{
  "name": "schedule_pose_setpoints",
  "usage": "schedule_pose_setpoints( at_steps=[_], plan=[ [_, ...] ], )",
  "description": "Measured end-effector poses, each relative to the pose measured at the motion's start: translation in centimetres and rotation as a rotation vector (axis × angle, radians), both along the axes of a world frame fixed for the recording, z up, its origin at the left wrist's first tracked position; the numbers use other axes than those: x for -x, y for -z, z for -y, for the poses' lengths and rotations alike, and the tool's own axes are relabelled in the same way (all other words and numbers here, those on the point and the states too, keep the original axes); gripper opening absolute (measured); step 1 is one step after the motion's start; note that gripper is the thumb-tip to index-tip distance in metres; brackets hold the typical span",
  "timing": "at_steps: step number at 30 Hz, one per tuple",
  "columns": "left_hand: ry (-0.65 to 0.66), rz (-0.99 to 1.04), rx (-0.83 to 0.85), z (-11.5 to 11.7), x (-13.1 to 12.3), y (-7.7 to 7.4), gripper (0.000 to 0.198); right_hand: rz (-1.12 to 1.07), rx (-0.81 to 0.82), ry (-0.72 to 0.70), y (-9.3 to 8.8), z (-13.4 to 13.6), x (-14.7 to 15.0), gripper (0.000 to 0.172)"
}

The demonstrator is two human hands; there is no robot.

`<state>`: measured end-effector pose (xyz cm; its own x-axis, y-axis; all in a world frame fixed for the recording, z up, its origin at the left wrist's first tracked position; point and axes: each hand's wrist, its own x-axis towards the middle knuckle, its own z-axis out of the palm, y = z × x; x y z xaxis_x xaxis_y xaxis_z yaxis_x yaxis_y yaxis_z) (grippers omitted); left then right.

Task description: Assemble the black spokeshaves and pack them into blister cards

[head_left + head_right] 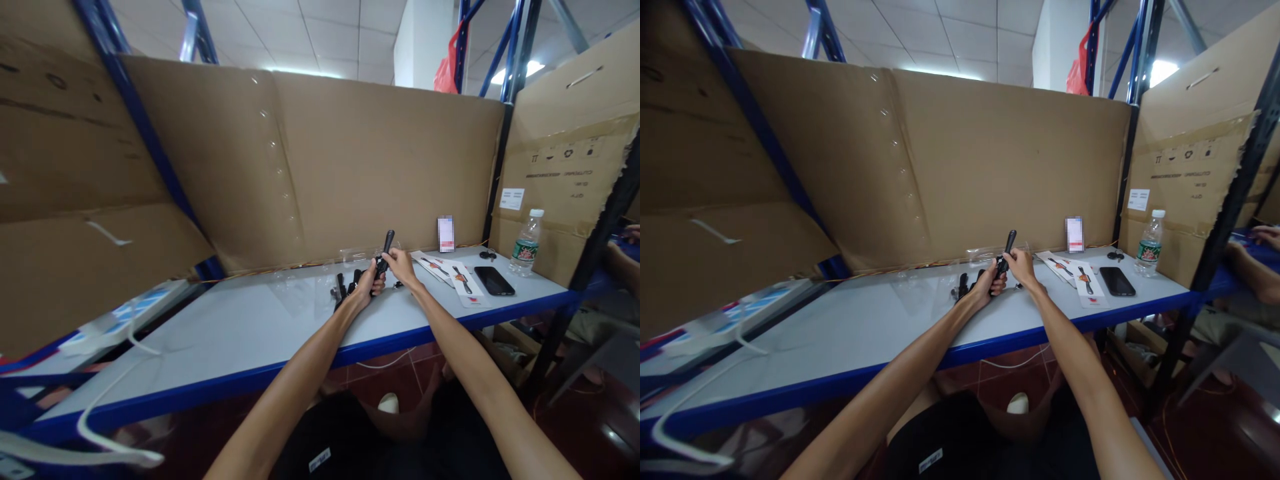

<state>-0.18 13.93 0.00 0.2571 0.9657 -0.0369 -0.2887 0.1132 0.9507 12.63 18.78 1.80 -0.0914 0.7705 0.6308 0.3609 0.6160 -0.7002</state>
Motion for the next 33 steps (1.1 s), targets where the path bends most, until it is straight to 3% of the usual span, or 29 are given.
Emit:
schedule_pose_setpoints(
  at_steps=[4,7,9,13,20,33],
  plan=[
    [-0.015,0.059,-0.009,0.0,0.1,0.0,0.060,-0.036,-0.028,0.026,-0.4,0.3,-0.4,0.042],
    [-0.038,0.146,-0.020,-0.1,0.3,0.0,0.063,-0.061,-0.125,0.138,-0.8,1.0,-1.0,0.038],
    [-0.063,0.185,-0.018,-0.2,0.4,0.0,0.064,0.015,-0.231,0.185,-1.0,1.8,-1.2,0.030],
    [-0.121,0.189,0.003,-0.4,0.4,-0.1,0.062,0.307,-0.353,0.144,-1.1,3.4,-0.9,0.029],
    [-0.217,0.103,0.011,-0.1,-0.5,-0.3,0.061,0.591,-0.317,0.166,-1.4,4.7,-0.3,0.029],
    [-0.220,-0.040,-0.073,-0.1,-1.1,-0.1,0.063,0.761,-0.300,0.315,-1.3,4.0,0.1,0.034]
  ],
)
